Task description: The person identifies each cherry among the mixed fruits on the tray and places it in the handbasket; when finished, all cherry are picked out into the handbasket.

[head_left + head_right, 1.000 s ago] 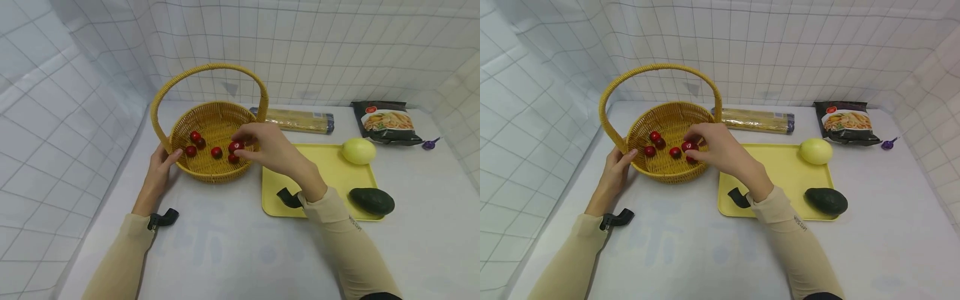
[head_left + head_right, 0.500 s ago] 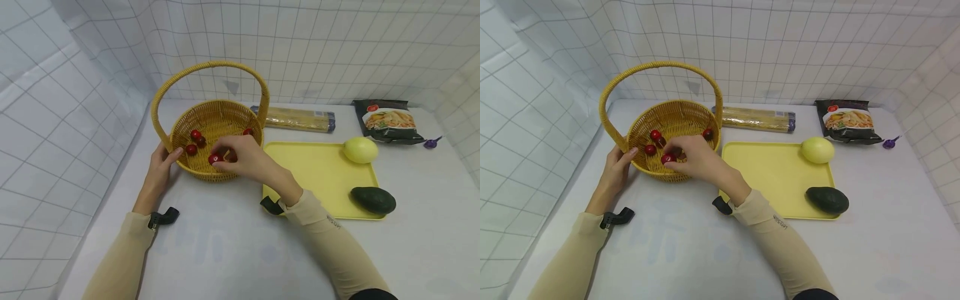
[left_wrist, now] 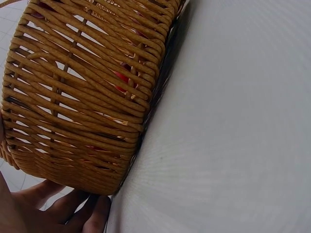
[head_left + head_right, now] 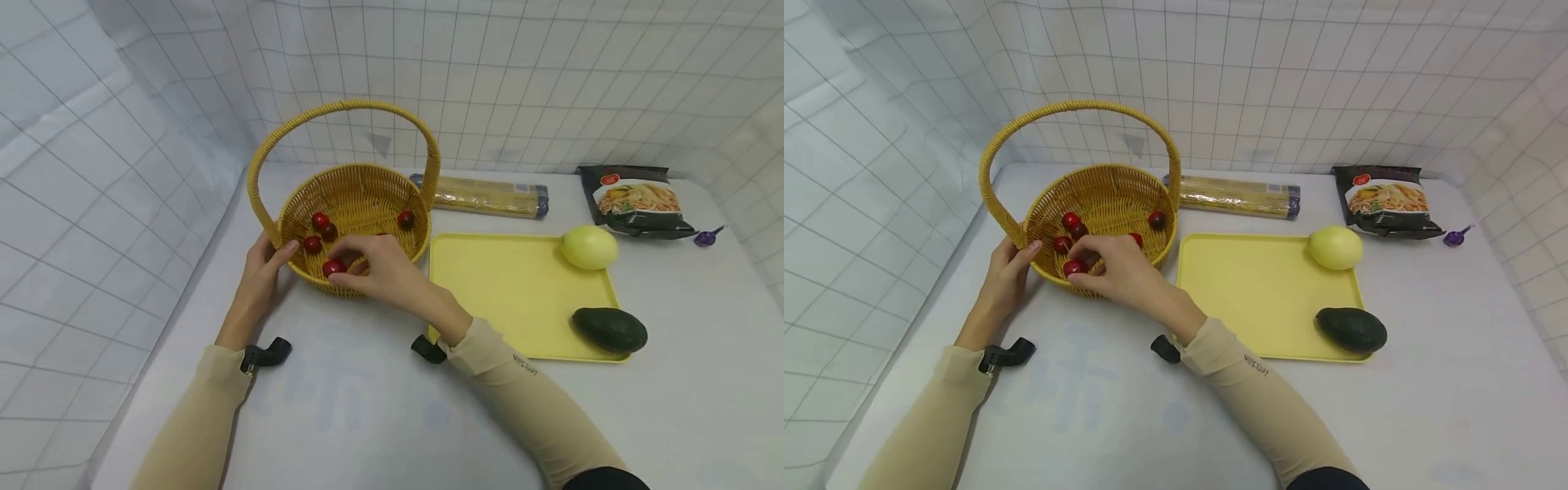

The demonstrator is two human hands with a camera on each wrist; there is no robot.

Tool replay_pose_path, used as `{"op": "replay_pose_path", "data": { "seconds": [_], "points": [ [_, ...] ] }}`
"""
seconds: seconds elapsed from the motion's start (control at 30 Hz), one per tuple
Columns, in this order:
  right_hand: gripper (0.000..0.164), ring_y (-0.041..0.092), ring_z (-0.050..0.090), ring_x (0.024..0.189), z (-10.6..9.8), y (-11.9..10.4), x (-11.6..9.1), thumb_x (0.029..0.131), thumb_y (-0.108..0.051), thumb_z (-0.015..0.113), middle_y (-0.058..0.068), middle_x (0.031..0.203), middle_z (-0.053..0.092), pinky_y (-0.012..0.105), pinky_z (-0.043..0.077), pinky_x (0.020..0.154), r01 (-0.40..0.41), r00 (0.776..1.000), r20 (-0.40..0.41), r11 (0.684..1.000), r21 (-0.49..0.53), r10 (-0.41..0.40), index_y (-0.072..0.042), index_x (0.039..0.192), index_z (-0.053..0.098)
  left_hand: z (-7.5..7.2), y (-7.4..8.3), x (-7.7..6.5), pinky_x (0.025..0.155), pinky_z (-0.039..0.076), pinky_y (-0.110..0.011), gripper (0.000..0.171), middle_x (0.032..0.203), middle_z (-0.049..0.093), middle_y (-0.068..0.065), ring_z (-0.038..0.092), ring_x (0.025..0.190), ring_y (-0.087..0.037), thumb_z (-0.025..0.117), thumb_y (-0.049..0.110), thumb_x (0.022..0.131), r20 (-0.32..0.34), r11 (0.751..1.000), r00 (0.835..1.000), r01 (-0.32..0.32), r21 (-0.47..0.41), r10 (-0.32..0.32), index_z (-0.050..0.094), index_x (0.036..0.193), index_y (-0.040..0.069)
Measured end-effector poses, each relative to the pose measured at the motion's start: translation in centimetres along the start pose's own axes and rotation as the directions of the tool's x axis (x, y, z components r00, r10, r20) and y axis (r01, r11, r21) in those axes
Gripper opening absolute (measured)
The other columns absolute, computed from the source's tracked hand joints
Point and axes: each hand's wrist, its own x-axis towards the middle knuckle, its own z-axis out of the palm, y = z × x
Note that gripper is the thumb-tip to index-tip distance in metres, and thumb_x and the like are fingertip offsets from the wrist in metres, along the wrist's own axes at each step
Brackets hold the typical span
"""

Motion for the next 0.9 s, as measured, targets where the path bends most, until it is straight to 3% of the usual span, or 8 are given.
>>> {"op": "replay_pose_path", "data": {
  "seconds": [0.27,0.47,0.7,0.9],
  "points": [
    [0.025,0.010,0.072,0.103,-0.1,0.2,0.2,0.095,-0.019,0.080,0.001,0.110,0.079,0.026,0.056,0.092,0.047,0.999,0.017,0.998,-0.039,-0.046,-0.008,0.117,0.075,0.2,0.2,0.2,0.115,0.037,-0.031,0.058,0.155,0.051,-0.017,0.047,0.142,-0.022,0.059,0.030,0.104,0.004,0.999,1.000,-0.014,-0.032,0.014,0.045,0.157,0.010],
    [0.045,0.020,0.071,0.110,-1.2,0.2,0.2,0.096,-0.025,0.080,0.008,0.123,0.076,0.035,0.055,0.099,-0.002,0.995,0.094,0.992,-0.125,0.013,-0.005,0.134,0.068,0.1,0.2,0.0,0.119,0.035,-0.034,0.058,0.154,0.051,-0.016,0.045,0.144,-0.023,0.059,0.028,0.104,0.005,0.999,1.000,-0.004,-0.044,0.004,0.045,0.157,0.009],
    [0.042,0.022,0.073,0.104,-3.8,0.5,-0.1,0.097,-0.022,0.078,0.008,0.124,0.076,0.032,0.057,0.086,-0.035,0.999,0.017,0.990,-0.135,0.038,-0.005,0.134,0.069,0.1,0.2,0.1,0.117,0.036,-0.035,0.058,0.154,0.051,-0.017,0.046,0.143,-0.023,0.059,0.030,0.105,0.005,1.000,1.000,-0.020,-0.019,0.020,0.044,0.158,0.010],
    [0.036,0.023,0.072,0.112,-5.3,0.8,-0.2,0.098,-0.020,0.077,0.008,0.126,0.075,0.037,0.056,0.099,-0.037,0.998,-0.047,0.987,-0.158,0.030,-0.005,0.131,0.070,0.0,0.3,0.0,0.118,0.036,-0.036,0.058,0.155,0.051,-0.016,0.046,0.143,-0.023,0.059,0.030,0.105,0.003,1.000,1.000,-0.016,-0.014,0.016,0.044,0.158,0.011]
  ]
}}
